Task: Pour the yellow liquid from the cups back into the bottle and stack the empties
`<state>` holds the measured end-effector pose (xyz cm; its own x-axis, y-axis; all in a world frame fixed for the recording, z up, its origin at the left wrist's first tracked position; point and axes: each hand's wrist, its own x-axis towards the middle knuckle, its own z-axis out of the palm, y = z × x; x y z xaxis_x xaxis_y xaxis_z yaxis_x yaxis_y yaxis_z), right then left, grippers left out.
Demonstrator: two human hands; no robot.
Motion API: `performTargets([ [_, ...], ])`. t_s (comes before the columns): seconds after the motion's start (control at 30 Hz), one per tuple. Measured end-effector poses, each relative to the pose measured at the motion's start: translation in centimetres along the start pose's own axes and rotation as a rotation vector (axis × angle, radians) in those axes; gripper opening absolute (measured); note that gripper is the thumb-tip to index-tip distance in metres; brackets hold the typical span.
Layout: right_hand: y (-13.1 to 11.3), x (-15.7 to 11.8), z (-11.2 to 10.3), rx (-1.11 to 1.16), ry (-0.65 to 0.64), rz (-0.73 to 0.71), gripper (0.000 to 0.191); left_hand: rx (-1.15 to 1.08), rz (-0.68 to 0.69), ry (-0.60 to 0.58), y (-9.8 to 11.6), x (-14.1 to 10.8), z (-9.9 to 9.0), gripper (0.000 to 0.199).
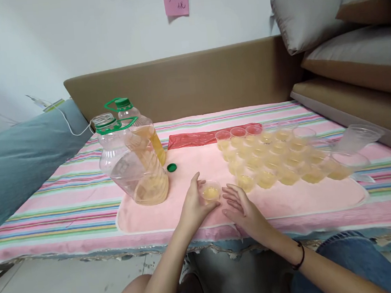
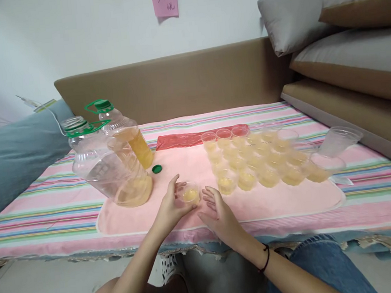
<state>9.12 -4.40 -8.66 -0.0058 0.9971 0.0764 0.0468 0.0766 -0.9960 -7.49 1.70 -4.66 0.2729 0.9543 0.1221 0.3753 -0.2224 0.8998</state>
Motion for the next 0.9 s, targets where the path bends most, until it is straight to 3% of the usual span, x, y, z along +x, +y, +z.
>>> performTargets([
  [0.27, -0.6, -1.4, 0.2, -0.019, -0.069, 0.051, 0.059, -0.265, -0.043, 0.070, 0.0, 0.7, 0.9, 0.087],
  [0.4, -0.9, -2.0, 0.0, -0.116, -0.083, 0.063, 0.059, -0.286, -0.039, 0.137, 0.2, 2.5, 0.8, 0.086],
  [0.63, -0.5, -2.3, -1.2, -0.153, -0.106, 0.204, 0.063, -0.197, -0.026, 0.212, 0.4, 9.6, 0.9, 0.084],
  [0.9, 1.9, -1.7, -1.7, -0.052, -0.159, 0.316, 0.073, -0.065, 0.059, 0.215, -2.2, 18.0, 1.1, 0.088],
])
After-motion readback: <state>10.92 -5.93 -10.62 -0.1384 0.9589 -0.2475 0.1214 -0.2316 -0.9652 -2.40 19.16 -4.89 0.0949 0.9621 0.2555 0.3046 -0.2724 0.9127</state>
